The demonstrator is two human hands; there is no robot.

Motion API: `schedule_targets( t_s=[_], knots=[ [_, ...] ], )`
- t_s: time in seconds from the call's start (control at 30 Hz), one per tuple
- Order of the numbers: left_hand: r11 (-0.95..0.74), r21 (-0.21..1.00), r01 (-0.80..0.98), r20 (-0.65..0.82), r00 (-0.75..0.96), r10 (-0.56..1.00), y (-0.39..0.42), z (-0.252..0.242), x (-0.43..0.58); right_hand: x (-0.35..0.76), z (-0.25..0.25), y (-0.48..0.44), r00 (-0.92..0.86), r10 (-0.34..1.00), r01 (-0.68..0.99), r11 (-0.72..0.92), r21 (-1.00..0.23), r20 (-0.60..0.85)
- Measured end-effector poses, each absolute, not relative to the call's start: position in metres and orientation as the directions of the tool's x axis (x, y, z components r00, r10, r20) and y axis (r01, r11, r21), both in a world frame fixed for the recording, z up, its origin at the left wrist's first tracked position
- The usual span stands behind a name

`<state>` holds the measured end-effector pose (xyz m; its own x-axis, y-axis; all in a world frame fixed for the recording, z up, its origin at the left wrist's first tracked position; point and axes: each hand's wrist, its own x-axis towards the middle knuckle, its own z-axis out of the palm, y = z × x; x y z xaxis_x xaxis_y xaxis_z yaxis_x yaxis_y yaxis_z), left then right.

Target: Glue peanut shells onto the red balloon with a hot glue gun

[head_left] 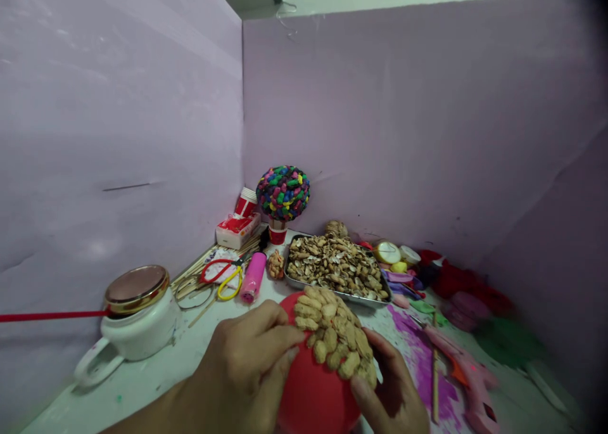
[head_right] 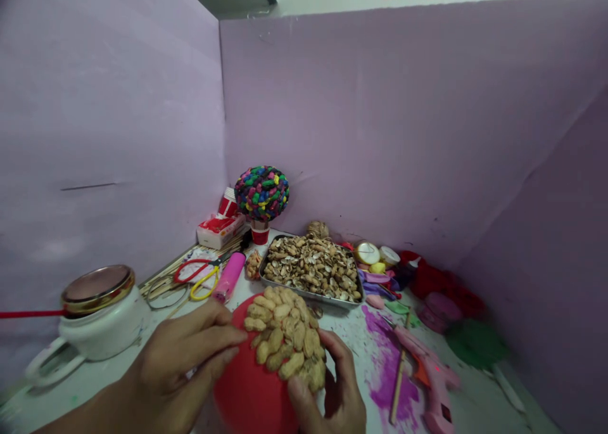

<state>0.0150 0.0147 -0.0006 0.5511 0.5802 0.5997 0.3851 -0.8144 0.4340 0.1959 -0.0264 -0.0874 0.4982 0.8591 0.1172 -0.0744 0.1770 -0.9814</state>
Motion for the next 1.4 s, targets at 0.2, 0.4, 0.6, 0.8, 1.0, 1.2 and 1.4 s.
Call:
schedule_targets(
  t_s=[0.2,0.4,0.6,0.8,1.0,1.2,1.4],
  knots=[
    [-0.869,0.305,0.391,0.680,0.549,0.486,0.016,-0.017,0.019,0.193,-0.089,-0.026,0.526,0.838,-0.083,0.223,-0.971,0.147],
    [-0.843,0.368,0.393,0.635,0.557,0.536,0.014,-0.011,0.020,0.191,-0.092,-0.026,0.516,0.836,-0.049,0.247,-0.968,0.188],
    [-0.816,0.418,0.400,0.649,0.497,0.576,0.015,-0.009,0.017,0.189,-0.095,-0.027,0.486,0.839,-0.013,0.286,-0.958,0.243],
    [-0.828,0.401,0.392,0.639,0.528,0.560,0.016,-0.005,0.016,0.191,-0.099,-0.026,0.471,0.835,0.024,0.309,-0.951,0.283],
    [-0.856,0.356,0.374,0.643,0.566,0.515,0.015,-0.001,0.018,0.189,-0.099,-0.026,0.474,0.830,0.000,0.334,-0.943,0.294],
    [-0.795,0.491,0.357,0.593,0.532,0.605,0.014,0.005,0.014,0.192,-0.093,-0.026,0.474,0.853,-0.074,0.285,-0.956,0.218],
    [-0.687,0.568,0.452,0.642,0.279,0.714,0.026,0.003,0.007,0.202,-0.098,-0.020,0.331,0.941,-0.336,0.191,-0.922,0.074]
  ],
)
